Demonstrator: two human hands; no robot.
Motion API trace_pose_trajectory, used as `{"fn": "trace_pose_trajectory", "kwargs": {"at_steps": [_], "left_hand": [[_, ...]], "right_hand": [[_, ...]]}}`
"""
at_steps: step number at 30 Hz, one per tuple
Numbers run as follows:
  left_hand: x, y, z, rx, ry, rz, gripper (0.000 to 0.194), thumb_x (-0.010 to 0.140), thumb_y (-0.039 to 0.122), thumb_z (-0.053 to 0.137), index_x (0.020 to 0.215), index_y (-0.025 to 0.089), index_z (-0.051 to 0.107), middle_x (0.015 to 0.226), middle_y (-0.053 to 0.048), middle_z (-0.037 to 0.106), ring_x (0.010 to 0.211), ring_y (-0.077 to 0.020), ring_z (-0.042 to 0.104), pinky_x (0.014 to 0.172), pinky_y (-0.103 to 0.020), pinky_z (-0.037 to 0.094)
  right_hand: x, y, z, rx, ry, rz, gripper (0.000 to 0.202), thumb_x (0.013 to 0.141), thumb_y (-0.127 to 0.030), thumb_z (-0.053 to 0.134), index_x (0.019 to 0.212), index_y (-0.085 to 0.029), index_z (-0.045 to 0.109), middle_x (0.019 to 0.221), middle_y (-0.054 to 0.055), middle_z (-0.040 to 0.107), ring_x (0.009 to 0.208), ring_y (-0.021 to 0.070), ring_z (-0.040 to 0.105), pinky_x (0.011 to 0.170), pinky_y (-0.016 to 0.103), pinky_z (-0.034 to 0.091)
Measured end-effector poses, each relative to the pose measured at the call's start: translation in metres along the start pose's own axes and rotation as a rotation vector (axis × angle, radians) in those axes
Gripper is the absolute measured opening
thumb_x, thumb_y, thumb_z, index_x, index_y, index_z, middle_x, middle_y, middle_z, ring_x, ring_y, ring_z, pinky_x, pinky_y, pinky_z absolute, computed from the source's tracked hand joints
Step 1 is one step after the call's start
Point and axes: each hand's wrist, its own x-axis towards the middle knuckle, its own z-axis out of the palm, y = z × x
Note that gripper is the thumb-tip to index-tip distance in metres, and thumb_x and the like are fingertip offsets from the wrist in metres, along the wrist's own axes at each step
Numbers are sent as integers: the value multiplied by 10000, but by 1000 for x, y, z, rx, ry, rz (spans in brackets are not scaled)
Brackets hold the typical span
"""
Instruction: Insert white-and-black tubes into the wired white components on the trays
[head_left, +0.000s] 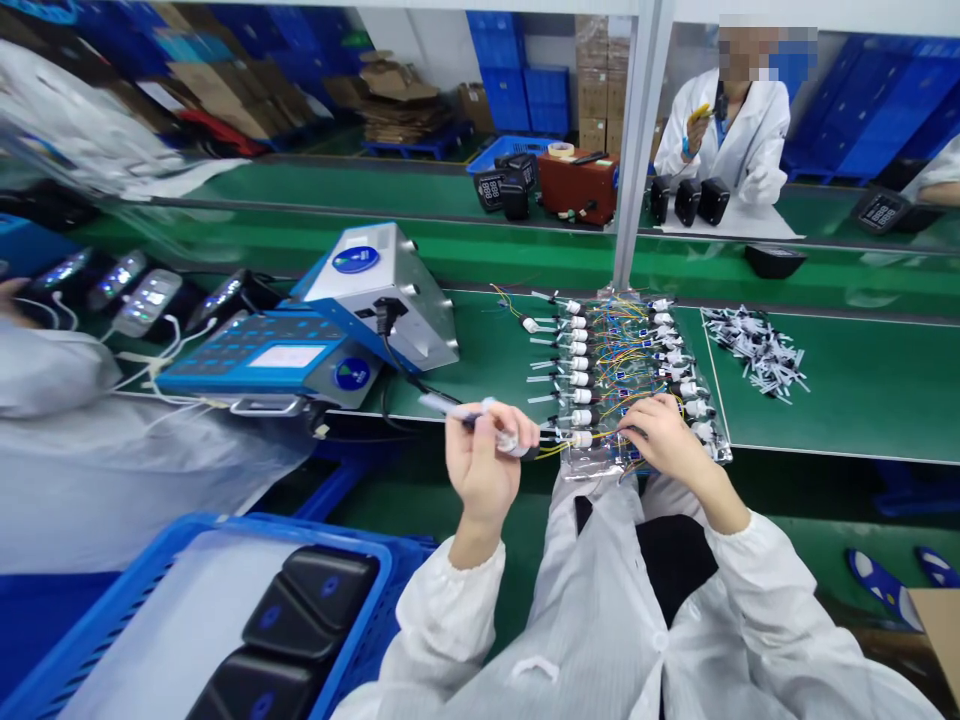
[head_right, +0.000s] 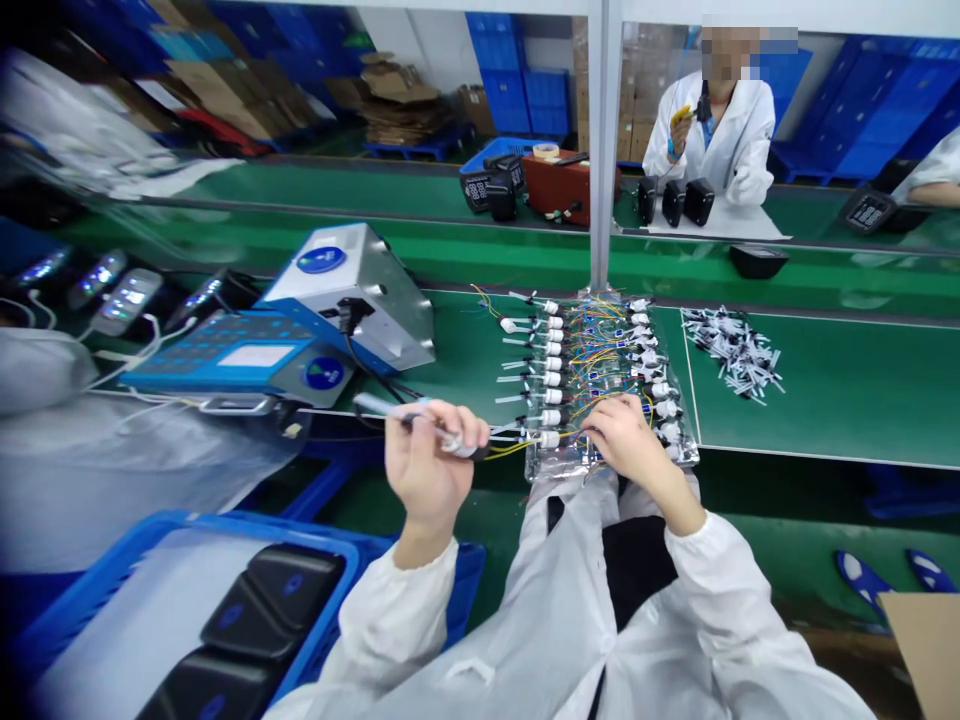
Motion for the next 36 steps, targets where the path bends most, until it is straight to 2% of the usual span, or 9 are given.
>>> {"fn": "trace_pose_trajectory", "kwargs": {"at_steps": [3,6,9,12,21,24,29,32,36], "left_hand": [[2,-13,1,260,-178,-229,223,936,377,702,921,225,538,643,67,501,453,-70,439,462,-195,382],[4,-30,10,674,-446,-391,221,893,385,728,973,189,663,827,-4,678,593,-102,558,571,-226,447],[3,-46,25,857,-656,-445,238,897,396,697,987,179,735,890,-26,739,683,-148,605,648,-261,461],[0,-55,37,891,-725,-423,225,898,398,696,927,182,753,844,-12,743,716,-169,617,676,-272,448],[-6,-62,47,820,-695,-334,160,943,322,660,931,185,740,950,-42,747,883,-194,667,820,-292,487],[-8,-65,46,766,-569,-350,161,936,331,672,904,180,718,895,-38,720,826,-175,651,774,-275,494],[-6,-60,46,543,-296,-458,279,929,465,692,929,191,643,623,48,535,483,-85,464,482,-210,383],[1,-50,50,436,-173,-362,287,917,464,720,928,194,623,597,67,487,433,-63,418,433,-193,370],[14,-40,55,352,-77,-209,292,896,444,760,901,190,615,616,62,510,426,-48,425,416,-180,385]], "right_hand": [[-7,6,4,13,74,-70,102,998,-168,595,989,-221,682,993,55,750,936,204,681,1003,466,409],[-13,11,9,49,174,-128,119,973,-125,596,971,-228,654,943,38,746,897,190,687,1013,473,440],[-19,15,13,99,254,-136,136,947,-113,612,926,-244,641,930,24,747,867,181,693,1026,493,459],[-23,18,15,132,280,-128,152,930,-107,627,889,-254,635,935,9,758,858,178,705,1050,521,447],[-26,18,19,156,330,-91,186,888,-106,670,852,-288,658,907,-26,787,964,229,691,986,513,450],[-28,16,15,140,337,-59,194,867,-103,681,839,-294,662,872,-36,780,985,245,674,995,522,420],[-29,14,10,69,312,38,195,891,-111,652,918,-297,704,856,1,750,1023,277,648,998,533,366],[-28,14,10,38,362,89,222,909,-126,646,1031,-296,723,853,25,720,1004,281,631,976,518,367],[-23,11,8,26,426,156,149,929,-151,660,934,-285,725,811,16,707,1025,286,623,979,516,350]]}}
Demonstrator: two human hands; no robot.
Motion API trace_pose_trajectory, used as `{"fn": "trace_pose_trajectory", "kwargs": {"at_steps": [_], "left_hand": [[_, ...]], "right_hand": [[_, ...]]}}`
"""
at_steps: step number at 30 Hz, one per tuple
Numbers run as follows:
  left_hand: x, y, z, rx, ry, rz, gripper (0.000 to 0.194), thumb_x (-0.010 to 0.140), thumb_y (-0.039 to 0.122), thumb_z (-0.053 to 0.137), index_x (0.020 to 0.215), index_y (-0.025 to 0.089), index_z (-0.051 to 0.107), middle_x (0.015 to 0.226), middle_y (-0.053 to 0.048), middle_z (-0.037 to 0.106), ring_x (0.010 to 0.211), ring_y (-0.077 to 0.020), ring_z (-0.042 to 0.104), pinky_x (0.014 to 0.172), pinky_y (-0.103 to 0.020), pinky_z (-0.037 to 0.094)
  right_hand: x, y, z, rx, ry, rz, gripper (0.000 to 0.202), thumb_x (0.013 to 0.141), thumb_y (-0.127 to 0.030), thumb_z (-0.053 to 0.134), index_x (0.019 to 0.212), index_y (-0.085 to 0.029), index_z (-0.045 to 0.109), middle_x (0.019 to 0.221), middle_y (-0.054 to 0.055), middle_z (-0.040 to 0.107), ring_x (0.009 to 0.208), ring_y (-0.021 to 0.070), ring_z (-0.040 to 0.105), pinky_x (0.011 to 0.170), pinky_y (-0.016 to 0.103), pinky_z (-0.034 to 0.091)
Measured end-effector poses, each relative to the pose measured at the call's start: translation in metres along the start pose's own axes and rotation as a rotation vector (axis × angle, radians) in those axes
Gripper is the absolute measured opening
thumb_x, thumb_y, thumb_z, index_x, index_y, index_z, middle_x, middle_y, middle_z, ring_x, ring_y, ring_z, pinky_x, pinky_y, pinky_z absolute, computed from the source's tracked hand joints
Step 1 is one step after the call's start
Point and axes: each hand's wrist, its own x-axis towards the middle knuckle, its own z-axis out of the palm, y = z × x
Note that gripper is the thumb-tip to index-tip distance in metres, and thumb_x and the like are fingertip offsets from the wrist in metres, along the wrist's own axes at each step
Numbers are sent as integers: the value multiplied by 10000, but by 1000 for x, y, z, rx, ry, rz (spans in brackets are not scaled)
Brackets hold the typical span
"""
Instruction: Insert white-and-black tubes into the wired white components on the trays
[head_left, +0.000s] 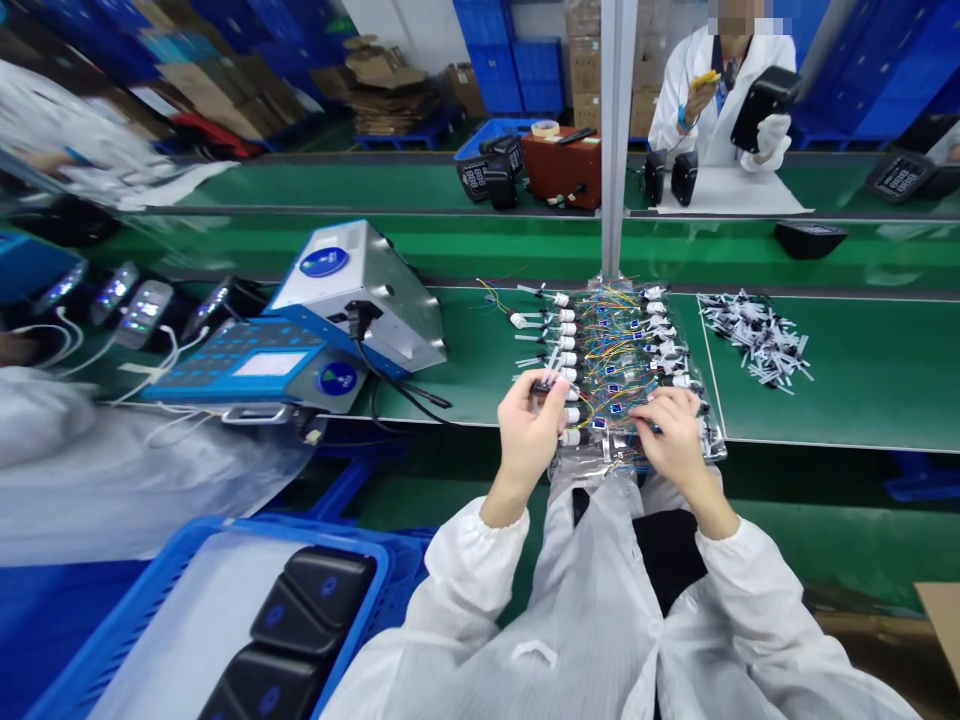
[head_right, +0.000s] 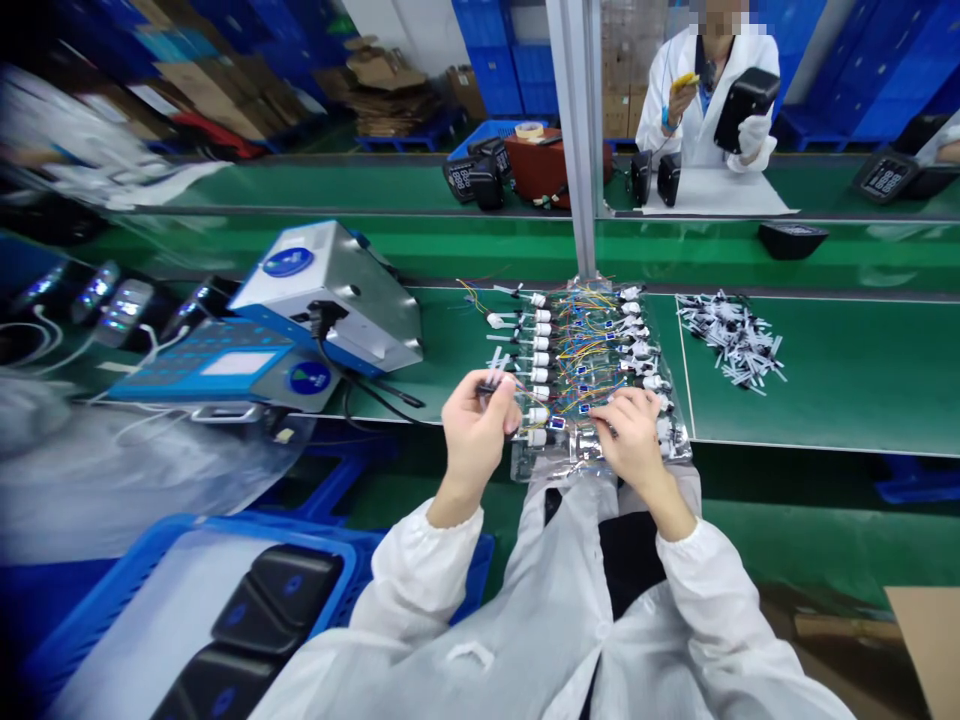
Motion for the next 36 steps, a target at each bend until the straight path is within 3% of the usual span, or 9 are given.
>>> {"fn": "trace_pose_trajectory", "kwargs": {"at_steps": [8,11,13,16,20,24,27,33,36], "left_hand": [[52,40,8,-146,56,239,291,874,425,789,877,195,611,665,61,552,397,-23,392,382,-166,355],[71,56,11,-70,-54,251,275,863,415,798,868,192,638,669,53,561,402,-25,400,383,-171,347],[78,59,15,22,-157,234,256,857,400,802,858,186,661,656,45,560,401,-34,408,375,-181,330],[81,58,24,117,-236,233,235,858,391,794,863,184,684,642,40,563,408,-44,411,383,-191,323],[76,58,38,140,-288,249,229,866,390,781,882,179,693,699,22,605,460,-50,452,431,-192,358],[75,60,41,124,-271,259,231,879,404,764,894,189,683,713,22,597,453,-52,433,424,-204,339],[80,57,35,157,-240,229,230,905,420,727,904,195,677,668,35,556,434,-61,402,415,-216,314],[85,33,32,404,-412,130,221,895,389,713,882,171,678,765,7,627,584,-91,494,549,-219,396],[81,17,34,425,-451,70,251,911,418,684,886,171,651,723,16,604,580,-98,494,547,-217,390]], "right_hand": [[7,5,-5,76,64,66,112,944,-160,648,927,-244,720,897,32,724,980,250,654,939,474,435],[11,4,-11,68,47,88,73,940,-203,662,960,-244,718,943,48,717,972,257,654,918,476,469],[18,-5,-18,81,51,68,158,893,-264,735,1047,-245,711,1059,76,711,1046,284,645,953,503,481],[36,-28,-28,164,99,-5,354,839,-301,786,1171,-247,675,1193,107,683,1161,317,620,1036,542,475],[61,-45,-23,271,73,6,285,907,-275,712,1185,-246,653,1139,94,699,1081,274,657,966,468,536],[69,-39,-5,258,15,20,65,984,-241,627,1015,-227,683,946,58,717,881,218,674,827,381,543],[68,-34,1,255,84,11,73,984,-215,632,933,-229,682,898,43,721,851,206,678,805,368,537],[71,-39,-2,272,247,-8,89,964,-170,630,897,-228,638,920,51,675,868,201,641,804,371,532],[71,-37,1,289,289,41,79,976,-193,618,907,-229,630,901,43,660,833,193,618,763,358,525]]}}
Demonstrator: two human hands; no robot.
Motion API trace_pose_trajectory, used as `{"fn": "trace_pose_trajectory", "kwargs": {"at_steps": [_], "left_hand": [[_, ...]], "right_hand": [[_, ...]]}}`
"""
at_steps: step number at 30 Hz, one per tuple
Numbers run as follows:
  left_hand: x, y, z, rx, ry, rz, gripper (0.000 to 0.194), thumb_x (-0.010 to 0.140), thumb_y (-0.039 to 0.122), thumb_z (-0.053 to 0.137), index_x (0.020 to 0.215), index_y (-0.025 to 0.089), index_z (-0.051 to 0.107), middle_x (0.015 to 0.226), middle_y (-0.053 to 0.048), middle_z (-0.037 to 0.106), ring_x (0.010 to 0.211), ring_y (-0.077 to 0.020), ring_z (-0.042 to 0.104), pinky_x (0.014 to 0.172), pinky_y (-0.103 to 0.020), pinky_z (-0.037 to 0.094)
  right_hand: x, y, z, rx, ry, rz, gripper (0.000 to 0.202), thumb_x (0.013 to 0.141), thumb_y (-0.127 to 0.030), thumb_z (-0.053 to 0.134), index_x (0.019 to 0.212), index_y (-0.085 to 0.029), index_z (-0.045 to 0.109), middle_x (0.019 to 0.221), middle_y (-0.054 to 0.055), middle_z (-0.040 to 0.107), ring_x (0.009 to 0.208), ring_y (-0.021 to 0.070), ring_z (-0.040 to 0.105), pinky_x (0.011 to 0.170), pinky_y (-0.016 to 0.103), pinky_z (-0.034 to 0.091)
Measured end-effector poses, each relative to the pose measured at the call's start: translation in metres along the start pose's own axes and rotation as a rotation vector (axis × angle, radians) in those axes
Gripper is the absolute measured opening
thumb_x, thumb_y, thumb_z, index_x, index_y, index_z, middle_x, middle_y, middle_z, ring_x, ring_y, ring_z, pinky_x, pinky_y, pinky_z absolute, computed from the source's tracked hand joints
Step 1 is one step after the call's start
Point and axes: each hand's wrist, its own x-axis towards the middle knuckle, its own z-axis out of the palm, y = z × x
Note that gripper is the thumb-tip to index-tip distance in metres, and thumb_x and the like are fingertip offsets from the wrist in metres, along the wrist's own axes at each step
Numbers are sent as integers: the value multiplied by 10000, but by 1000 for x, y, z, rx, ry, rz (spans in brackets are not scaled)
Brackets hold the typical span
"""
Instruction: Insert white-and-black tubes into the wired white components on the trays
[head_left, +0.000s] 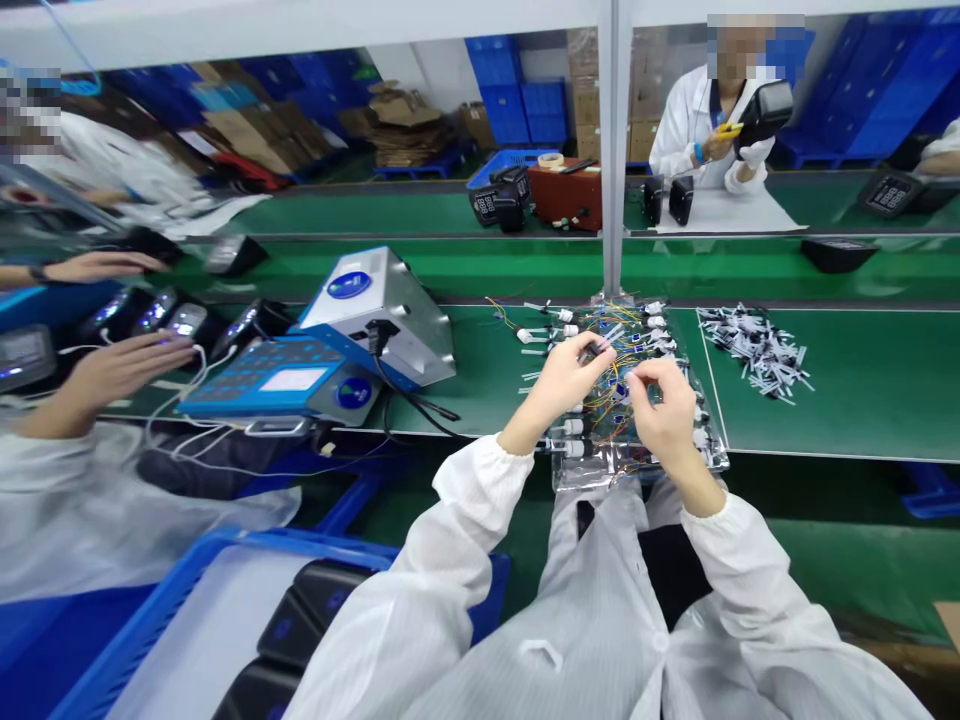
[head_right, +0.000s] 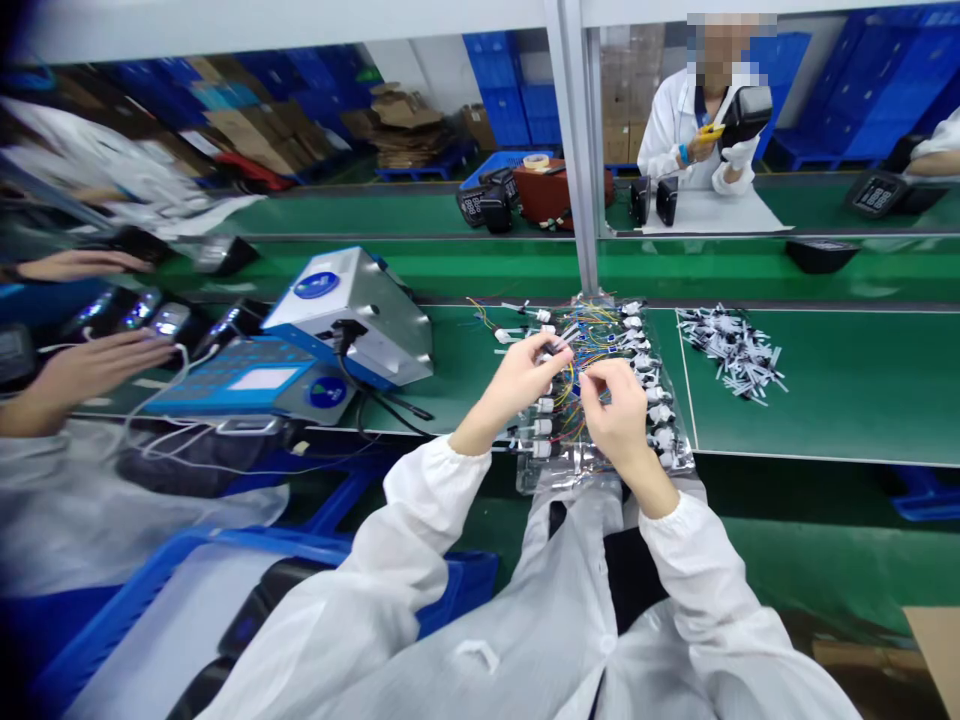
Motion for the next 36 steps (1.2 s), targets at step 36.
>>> {"fn": "trace_pose_trajectory", "kwargs": {"at_steps": [36], "left_hand": [[-14,-2,-9,-400,133,-90,371,841,467,782,859,190,536,848,-18,717,433,-30,425,429,-198,357]], "right_hand": [[-18,52,-11,406,71,575,222,904,-425,726,919,-217,649,868,27,701,800,196,683,774,358,567]]}}
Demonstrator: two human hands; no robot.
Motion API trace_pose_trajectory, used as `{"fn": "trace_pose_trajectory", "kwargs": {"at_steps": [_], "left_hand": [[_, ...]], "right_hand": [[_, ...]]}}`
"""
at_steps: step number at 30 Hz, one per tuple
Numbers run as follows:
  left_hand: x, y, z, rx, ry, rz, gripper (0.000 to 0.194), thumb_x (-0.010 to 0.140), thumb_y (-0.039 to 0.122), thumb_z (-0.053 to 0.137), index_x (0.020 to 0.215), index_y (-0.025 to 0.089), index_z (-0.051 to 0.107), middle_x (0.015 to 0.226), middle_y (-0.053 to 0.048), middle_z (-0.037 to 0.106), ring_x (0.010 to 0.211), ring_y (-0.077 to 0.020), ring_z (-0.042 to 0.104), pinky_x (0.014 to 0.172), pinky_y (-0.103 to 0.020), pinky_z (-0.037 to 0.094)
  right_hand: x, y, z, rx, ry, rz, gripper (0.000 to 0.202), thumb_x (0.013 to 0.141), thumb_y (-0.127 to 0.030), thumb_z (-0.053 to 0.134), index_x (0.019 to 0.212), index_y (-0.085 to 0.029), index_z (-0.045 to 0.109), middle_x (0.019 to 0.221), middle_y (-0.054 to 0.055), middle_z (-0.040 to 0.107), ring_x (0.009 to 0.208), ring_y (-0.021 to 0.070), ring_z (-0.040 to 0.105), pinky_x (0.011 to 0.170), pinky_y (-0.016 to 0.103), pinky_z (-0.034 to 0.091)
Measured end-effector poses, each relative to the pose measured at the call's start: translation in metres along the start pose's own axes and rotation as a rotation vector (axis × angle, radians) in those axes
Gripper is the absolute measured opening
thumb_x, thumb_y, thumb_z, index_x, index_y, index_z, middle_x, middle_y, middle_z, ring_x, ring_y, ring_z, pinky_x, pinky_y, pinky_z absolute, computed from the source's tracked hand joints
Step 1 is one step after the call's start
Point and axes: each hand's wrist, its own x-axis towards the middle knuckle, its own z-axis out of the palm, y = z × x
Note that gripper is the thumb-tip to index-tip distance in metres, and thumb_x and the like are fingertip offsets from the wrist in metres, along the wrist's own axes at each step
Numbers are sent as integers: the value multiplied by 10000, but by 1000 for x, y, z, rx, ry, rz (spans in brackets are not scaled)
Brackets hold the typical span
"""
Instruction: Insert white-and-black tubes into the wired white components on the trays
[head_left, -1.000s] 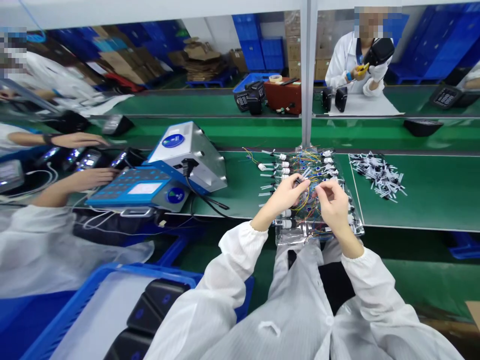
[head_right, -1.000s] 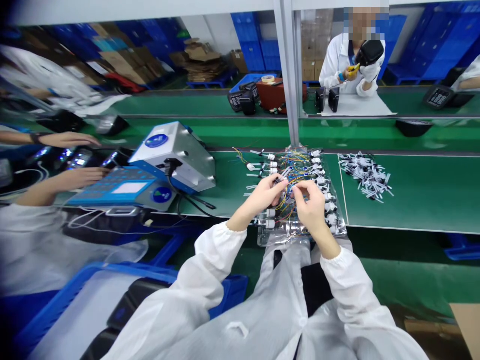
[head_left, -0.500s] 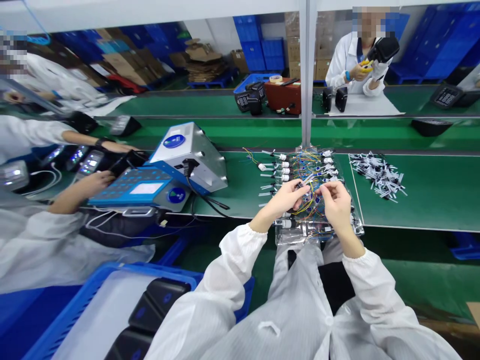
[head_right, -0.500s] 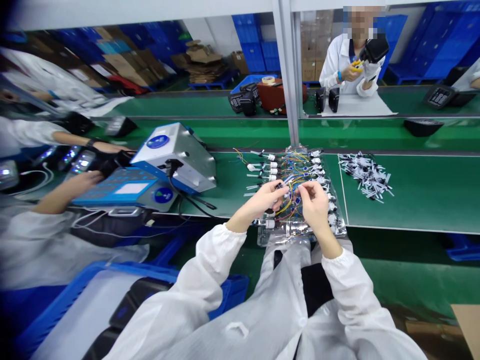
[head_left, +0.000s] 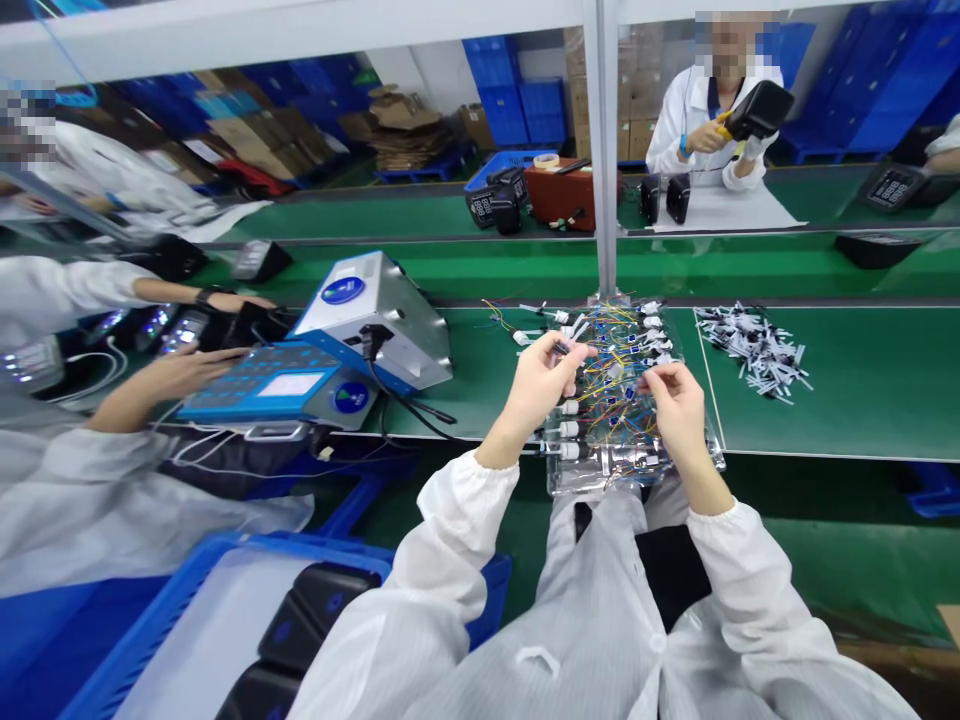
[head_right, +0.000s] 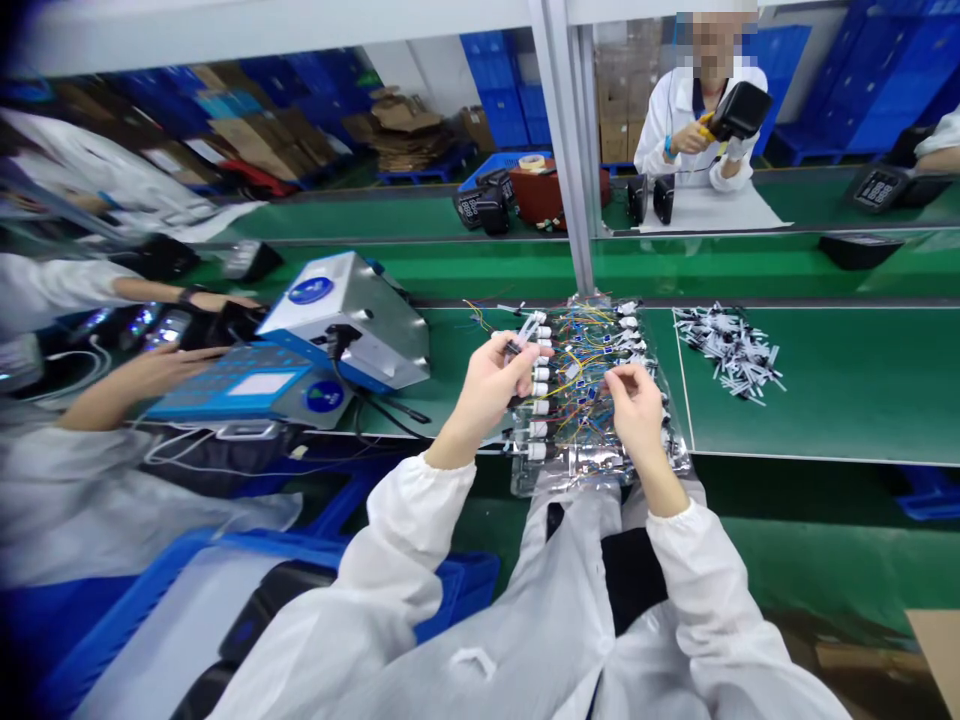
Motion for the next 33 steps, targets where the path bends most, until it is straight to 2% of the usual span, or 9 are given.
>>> {"fn": "trace_pose_trajectory", "kwargs": {"at_steps": [3,6,9,12,14,18,22,26,33], "left_hand": [[3,1,-2,130,50,16,351,862,489,752,875,184,580,850,-28,719,433,-43,431,420,-210,345],[4,-4,3,274,-62,-26,328,852,478,759,878,177,632,793,-15,689,460,-65,453,450,-223,365],[2,-12,14,394,-220,-14,301,817,439,796,905,167,701,829,-23,696,588,-102,542,530,-223,413],[-1,-21,24,361,-311,-43,312,842,441,772,954,154,724,797,-26,690,618,-117,552,550,-225,412],[-2,-26,29,311,-310,-70,337,821,434,796,986,150,719,785,-22,686,589,-106,534,529,-220,395],[1,-30,30,215,-206,-100,348,795,453,816,909,154,680,745,-11,658,486,-73,475,446,-213,351],[7,-17,25,-9,-60,-50,372,836,518,768,835,193,588,623,47,546,392,-51,385,382,-210,310],[18,13,22,-133,106,150,422,825,535,788,794,215,515,633,64,506,394,-31,329,373,-200,293],[45,70,17,-293,331,579,425,914,512,727,778,224,445,649,64,469,397,-31,287,364,-215,228]], "right_hand": [[0,0,4,235,-10,119,275,882,-451,750,944,-245,578,887,11,723,800,192,716,786,366,589],[1,-3,8,382,-63,176,313,889,-474,737,952,-262,515,867,1,728,773,196,726,785,390,594],[3,-5,11,416,-67,178,327,884,-498,719,924,-262,497,844,9,719,780,209,715,778,407,593],[4,-5,10,435,-27,192,322,848,-473,742,886,-253,510,801,6,691,761,199,685,783,392,586],[5,-4,9,459,-25,236,312,824,-448,759,874,-247,526,778,2,663,730,188,660,764,378,582],[7,-7,6,526,-87,334,344,809,-436,775,803,-241,492,670,-34,520,650,162,588,722,365,582],[9,-12,5,539,-101,409,409,852,-547,733,796,-244,464,625,-61,397,548,135,482,649,368,585],[10,-12,6,498,-101,437,457,879,-692,645,931,-249,541,639,-58,406,554,136,499,538,301,533],[16,-3,6,342,-30,326,332,874,-543,710,891,-253,549,744,-62,526,445,67,404,410,229,353]]}}
